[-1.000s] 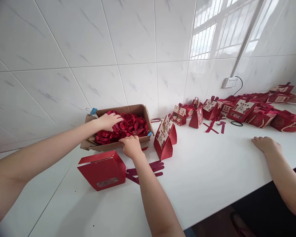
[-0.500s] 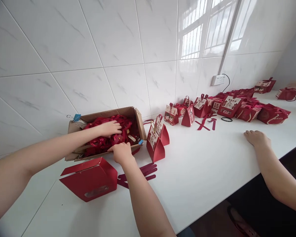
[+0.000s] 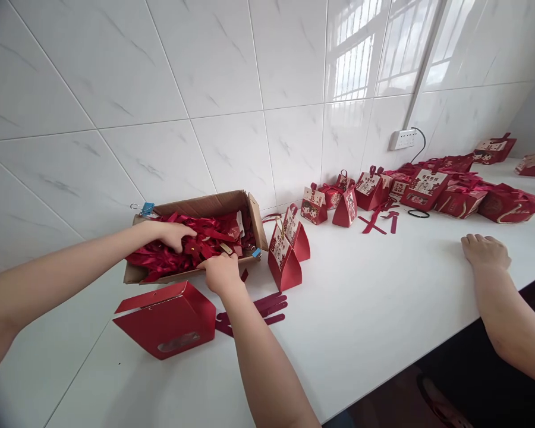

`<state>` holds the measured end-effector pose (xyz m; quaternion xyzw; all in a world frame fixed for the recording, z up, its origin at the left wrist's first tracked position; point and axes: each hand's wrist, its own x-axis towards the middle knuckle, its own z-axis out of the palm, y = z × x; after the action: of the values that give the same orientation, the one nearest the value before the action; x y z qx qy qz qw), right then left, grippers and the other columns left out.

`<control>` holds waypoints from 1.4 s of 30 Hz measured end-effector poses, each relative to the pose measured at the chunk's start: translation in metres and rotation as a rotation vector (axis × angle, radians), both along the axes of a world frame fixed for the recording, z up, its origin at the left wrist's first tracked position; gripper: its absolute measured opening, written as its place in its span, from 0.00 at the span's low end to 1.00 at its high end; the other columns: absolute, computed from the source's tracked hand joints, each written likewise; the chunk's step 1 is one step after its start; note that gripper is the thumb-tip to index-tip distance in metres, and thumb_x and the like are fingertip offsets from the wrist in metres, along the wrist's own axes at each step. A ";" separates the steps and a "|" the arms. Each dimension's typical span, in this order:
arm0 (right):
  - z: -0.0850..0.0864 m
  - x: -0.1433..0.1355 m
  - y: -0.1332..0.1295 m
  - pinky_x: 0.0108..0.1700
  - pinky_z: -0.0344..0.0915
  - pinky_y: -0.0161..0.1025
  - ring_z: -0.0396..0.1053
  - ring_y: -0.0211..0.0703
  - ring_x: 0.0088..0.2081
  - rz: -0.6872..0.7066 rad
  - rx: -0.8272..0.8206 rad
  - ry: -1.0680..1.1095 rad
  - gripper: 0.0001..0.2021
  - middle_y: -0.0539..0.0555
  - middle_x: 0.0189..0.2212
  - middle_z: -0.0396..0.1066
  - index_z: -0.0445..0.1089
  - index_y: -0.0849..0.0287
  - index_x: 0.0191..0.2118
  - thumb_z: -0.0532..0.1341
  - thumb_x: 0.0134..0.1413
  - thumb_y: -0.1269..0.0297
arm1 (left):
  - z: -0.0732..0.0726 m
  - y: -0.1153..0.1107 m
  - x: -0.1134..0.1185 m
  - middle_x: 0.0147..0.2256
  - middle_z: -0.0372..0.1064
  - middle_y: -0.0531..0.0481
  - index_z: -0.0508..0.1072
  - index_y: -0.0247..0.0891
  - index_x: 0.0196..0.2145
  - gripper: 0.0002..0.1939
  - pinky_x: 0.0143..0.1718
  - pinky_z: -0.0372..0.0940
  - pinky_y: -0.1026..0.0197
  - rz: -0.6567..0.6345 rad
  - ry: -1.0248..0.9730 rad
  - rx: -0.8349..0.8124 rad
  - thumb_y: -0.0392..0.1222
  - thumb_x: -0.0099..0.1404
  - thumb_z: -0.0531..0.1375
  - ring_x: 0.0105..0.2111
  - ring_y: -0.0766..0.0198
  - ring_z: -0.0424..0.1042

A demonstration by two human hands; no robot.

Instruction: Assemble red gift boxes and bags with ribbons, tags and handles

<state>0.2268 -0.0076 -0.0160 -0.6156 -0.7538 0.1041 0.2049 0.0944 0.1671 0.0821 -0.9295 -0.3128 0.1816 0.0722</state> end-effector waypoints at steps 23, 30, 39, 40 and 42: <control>-0.005 0.001 0.002 0.53 0.55 0.48 0.67 0.50 0.50 0.005 0.060 0.011 0.20 0.53 0.46 0.76 0.72 0.44 0.52 0.53 0.58 0.70 | -0.047 -0.025 -0.011 0.59 0.61 0.36 0.71 0.44 0.53 0.34 0.44 0.68 0.53 -0.002 -0.104 0.007 0.29 0.46 0.61 0.56 0.41 0.63; -0.010 0.003 0.003 0.48 0.55 0.44 0.67 0.48 0.48 0.002 0.094 0.028 0.21 0.53 0.46 0.76 0.72 0.46 0.52 0.51 0.59 0.71 | 0.057 0.012 0.012 0.42 0.75 0.50 0.73 0.34 0.48 0.26 0.47 0.65 0.59 0.091 -0.464 0.034 0.48 0.54 0.57 0.44 0.52 0.72; -0.009 0.004 0.001 0.47 0.53 0.43 0.67 0.46 0.46 0.004 0.101 0.045 0.21 0.52 0.44 0.77 0.72 0.46 0.52 0.51 0.59 0.72 | 0.072 0.013 0.022 0.39 0.74 0.50 0.73 0.30 0.47 0.23 0.49 0.65 0.54 0.190 -0.607 0.009 0.44 0.55 0.62 0.43 0.52 0.71; -0.010 0.005 0.002 0.47 0.52 0.42 0.67 0.46 0.45 0.001 0.108 0.046 0.21 0.52 0.44 0.77 0.72 0.46 0.52 0.51 0.59 0.72 | 0.060 0.009 0.023 0.41 0.73 0.48 0.72 0.30 0.48 0.21 0.50 0.65 0.52 0.182 -0.614 0.023 0.43 0.58 0.62 0.45 0.51 0.71; -0.010 0.006 0.003 0.47 0.52 0.42 0.66 0.45 0.45 -0.003 0.124 0.047 0.21 0.52 0.43 0.77 0.72 0.46 0.52 0.51 0.59 0.73 | 0.032 -0.002 0.024 0.47 0.69 0.45 0.69 0.32 0.51 0.20 0.49 0.66 0.49 0.138 -0.627 0.026 0.45 0.64 0.60 0.47 0.51 0.69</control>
<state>0.2324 -0.0046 -0.0262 -0.6003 -0.7528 0.0713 0.2606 0.1184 0.1653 0.1140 -0.9158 -0.3843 -0.1133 -0.0282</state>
